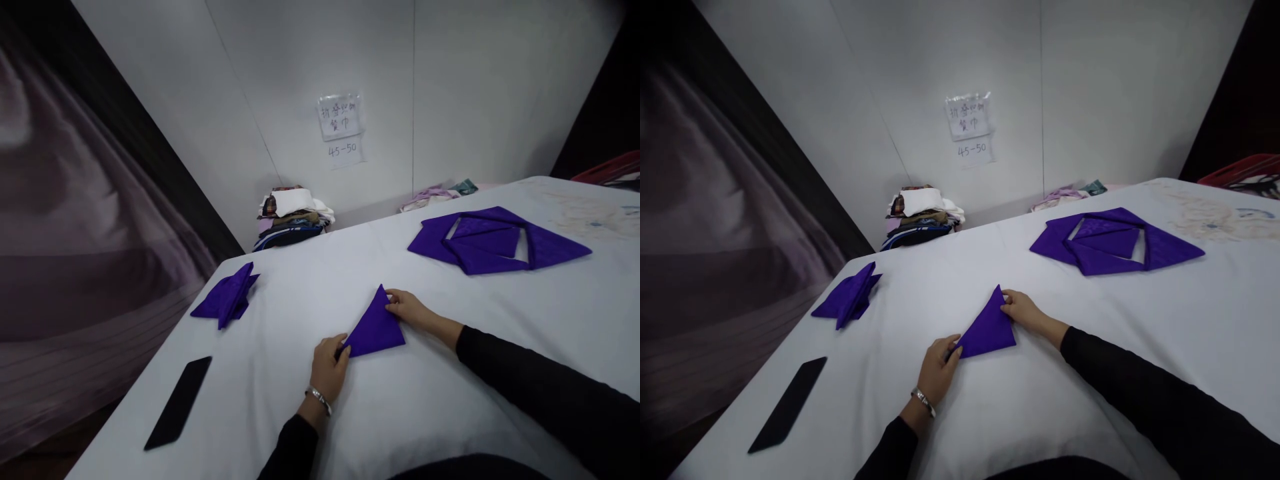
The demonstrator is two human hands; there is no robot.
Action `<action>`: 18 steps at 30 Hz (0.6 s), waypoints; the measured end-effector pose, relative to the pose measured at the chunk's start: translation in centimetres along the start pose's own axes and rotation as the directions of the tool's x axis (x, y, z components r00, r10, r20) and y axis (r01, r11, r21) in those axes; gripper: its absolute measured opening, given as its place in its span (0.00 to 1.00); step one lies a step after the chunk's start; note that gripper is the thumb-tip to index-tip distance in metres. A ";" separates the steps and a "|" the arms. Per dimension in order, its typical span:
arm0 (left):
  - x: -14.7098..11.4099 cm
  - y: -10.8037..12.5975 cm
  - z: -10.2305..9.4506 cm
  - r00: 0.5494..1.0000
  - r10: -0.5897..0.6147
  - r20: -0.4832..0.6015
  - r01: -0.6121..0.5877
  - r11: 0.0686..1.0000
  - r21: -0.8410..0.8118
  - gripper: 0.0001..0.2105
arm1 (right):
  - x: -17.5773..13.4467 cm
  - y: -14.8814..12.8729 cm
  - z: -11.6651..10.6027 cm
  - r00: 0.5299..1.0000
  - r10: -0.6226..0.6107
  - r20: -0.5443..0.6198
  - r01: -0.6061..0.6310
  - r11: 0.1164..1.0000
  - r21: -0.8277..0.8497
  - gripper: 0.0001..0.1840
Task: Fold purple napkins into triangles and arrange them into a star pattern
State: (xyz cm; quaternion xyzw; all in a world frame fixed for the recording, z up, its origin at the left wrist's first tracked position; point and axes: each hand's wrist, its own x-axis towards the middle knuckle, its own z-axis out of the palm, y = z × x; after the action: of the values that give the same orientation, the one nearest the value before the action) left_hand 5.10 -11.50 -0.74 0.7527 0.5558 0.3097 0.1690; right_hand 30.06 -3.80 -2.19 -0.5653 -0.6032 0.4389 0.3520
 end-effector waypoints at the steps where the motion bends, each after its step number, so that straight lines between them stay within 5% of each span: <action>1: 0.0 0.0 0.1 1.000 -0.007 -0.011 0.007 1.000 0.003 0.13 | 0.3 0.1 -0.1 1.000 -0.003 -0.005 0.003 0.999 -0.045 0.24; 11: 0.1 -0.3 0.5 0.998 -0.031 -0.046 0.030 0.999 -0.017 0.13 | 1.5 -0.1 -0.2 0.997 -0.068 -0.032 0.059 0.976 -0.212 0.28; 18: 0.1 -0.6 0.9 0.997 -0.042 -0.060 0.042 0.999 -0.007 0.13 | 1.1 -1.3 -0.4 0.988 -0.150 -0.020 0.122 0.867 -0.482 0.24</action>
State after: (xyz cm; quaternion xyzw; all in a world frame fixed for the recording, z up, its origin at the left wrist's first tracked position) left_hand 5.25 -11.13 -1.71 0.7308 0.5753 0.3302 0.1611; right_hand 29.80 -2.58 -0.88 -0.6031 -0.7212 0.2337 0.2482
